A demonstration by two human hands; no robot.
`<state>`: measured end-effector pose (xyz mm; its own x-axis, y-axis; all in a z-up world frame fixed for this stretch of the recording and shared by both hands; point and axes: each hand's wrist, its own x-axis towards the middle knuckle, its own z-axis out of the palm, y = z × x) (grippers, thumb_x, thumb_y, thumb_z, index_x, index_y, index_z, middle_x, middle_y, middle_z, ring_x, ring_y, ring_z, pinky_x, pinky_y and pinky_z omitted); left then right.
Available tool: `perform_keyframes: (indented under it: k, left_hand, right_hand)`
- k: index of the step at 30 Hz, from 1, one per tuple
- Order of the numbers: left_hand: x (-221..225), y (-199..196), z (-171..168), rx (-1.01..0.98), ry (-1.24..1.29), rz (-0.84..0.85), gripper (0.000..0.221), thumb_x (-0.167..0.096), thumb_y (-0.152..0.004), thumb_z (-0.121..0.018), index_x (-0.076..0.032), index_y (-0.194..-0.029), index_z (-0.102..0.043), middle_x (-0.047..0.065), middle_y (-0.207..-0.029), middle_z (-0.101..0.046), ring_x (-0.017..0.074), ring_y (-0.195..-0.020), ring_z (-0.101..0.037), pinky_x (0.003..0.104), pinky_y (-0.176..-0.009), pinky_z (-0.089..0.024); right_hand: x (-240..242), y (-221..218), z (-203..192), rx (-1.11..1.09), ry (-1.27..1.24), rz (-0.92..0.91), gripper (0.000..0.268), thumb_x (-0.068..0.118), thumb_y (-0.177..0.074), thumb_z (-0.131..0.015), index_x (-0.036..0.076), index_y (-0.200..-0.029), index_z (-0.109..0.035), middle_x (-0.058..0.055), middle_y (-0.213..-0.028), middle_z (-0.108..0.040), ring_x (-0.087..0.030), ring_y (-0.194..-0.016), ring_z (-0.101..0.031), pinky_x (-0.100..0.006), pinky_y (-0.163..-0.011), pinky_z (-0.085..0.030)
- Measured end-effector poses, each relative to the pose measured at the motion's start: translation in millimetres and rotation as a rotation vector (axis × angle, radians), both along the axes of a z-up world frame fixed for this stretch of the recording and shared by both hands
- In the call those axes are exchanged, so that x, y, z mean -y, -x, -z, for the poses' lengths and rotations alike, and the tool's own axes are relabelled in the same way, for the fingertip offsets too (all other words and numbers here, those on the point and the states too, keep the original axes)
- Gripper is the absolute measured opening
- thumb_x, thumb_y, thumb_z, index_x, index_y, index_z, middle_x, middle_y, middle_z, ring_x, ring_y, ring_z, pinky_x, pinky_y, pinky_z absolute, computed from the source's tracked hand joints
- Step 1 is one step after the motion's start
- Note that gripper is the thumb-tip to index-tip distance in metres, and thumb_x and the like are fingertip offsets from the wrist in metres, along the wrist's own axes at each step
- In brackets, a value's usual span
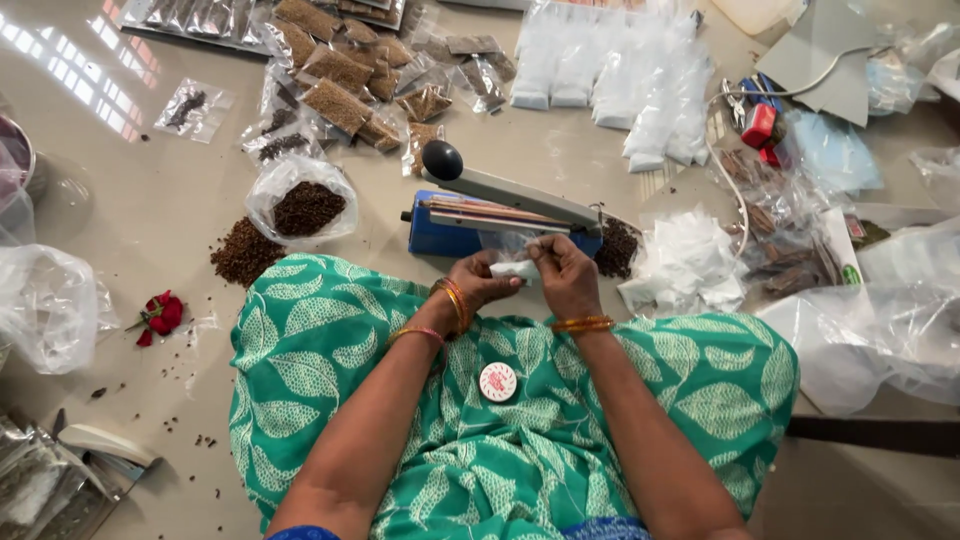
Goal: The person seals small plastic bags containing granular material using a manual heat sealer.
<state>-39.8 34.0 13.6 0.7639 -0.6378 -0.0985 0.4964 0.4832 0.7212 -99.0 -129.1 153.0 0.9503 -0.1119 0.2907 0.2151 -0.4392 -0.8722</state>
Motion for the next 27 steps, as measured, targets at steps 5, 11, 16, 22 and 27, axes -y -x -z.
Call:
perform_keyframes:
  k: [5,11,16,22,27]
  left_hand:
    - [-9,7,-41,-0.094,-0.146,-0.009,0.035,-0.008,-0.087,-0.078,0.0,-0.119,-0.066,0.007,-0.105,-0.077,0.0188,-0.095,-0.074,0.034,-0.086,-0.063]
    - [-13,2,-67,-0.038,-0.136,-0.159,0.03,-0.017,-0.089,-0.079,-0.008,-0.118,-0.071,-0.004,-0.096,-0.072,0.004,-0.077,-0.06,0.02,-0.067,-0.048]
    - [-5,-4,-43,0.007,-0.198,-0.363,0.018,-0.018,-0.093,-0.077,-0.004,-0.104,-0.078,-0.003,-0.087,-0.074,0.0046,-0.07,-0.06,0.02,-0.061,-0.047]
    - [-14,-6,-59,0.075,-0.281,-0.417,0.018,-0.021,-0.097,-0.071,-0.006,-0.104,-0.077,-0.001,-0.088,-0.073,0.0081,-0.073,-0.063,0.025,-0.062,-0.055]
    - [-15,-14,-53,0.033,-0.43,-0.414,0.022,-0.025,-0.098,-0.068,-0.005,-0.103,-0.076,0.004,-0.089,-0.072,0.0155,-0.078,-0.07,0.036,-0.064,-0.066]
  right_hand:
    - [11,-3,3,-0.055,0.048,0.157,0.008,0.011,-0.101,-0.067,0.003,-0.1,-0.068,0.0,-0.086,-0.074,-0.007,-0.079,-0.065,-0.024,-0.071,-0.052]
    - [24,-17,43,-0.059,-0.156,0.037,0.005,0.008,-0.101,-0.066,0.003,-0.1,-0.068,0.001,-0.09,-0.071,-0.005,-0.081,-0.061,-0.022,-0.073,-0.051]
    - [23,-20,55,-0.152,-0.288,-0.011,0.007,0.008,-0.102,-0.065,0.003,-0.099,-0.069,0.002,-0.09,-0.071,-0.004,-0.081,-0.061,-0.021,-0.072,-0.05]
    - [20,-29,68,-0.26,-0.416,0.026,0.015,0.016,-0.101,-0.073,0.001,-0.1,-0.073,0.003,-0.086,-0.068,-0.004,-0.075,-0.055,-0.022,-0.066,-0.046]
    - [12,-32,57,-0.453,-0.376,0.127,0.019,0.017,-0.085,-0.083,0.002,-0.095,-0.077,-0.001,-0.081,-0.074,-0.007,-0.067,-0.061,-0.024,-0.058,-0.05]
